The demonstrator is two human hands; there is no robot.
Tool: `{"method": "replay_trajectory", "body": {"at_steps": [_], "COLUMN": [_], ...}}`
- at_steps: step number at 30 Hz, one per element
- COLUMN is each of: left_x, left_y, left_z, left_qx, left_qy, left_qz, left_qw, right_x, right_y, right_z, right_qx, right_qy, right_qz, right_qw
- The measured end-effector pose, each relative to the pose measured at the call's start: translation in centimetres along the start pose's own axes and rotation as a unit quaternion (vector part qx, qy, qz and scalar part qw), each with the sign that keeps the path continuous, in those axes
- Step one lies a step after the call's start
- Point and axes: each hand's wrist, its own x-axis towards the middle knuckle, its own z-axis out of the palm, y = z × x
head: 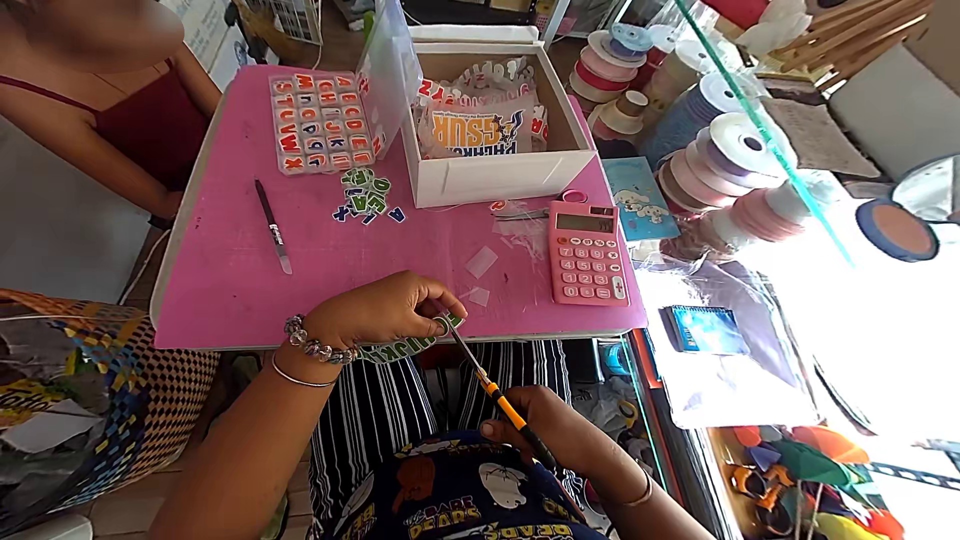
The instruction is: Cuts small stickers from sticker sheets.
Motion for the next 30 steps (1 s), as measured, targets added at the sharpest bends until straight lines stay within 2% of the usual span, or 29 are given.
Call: {"method": "replay_trajectory", "body": {"at_steps": [24, 27, 30], "left_x": [0.0, -0.4, -0.6], "left_y": [-0.1, 0.3, 1.8], "left_z": [-0.1, -0.9, -2.9], "left_qx": [0.01, 0.037, 0.116], "left_qy": [-0.006, 0.048, 0.19], "left_qz": [0.002, 0.021, 0.012], "left_qw": [1.0, 0.998, 0.975], "right_x": [0.2, -0.1, -0.4], "right_y": [0.7, 0.9, 1.2], "right_z": [0.1, 0.0, 0.1], "right_qx": [-0.012, -0.012, -0.01], "right_qy": [0.031, 0.028, 0.03], "right_qz": [-0.005, 0.009, 0.019], "right_qw": [0.999, 1.0, 0.999]}}
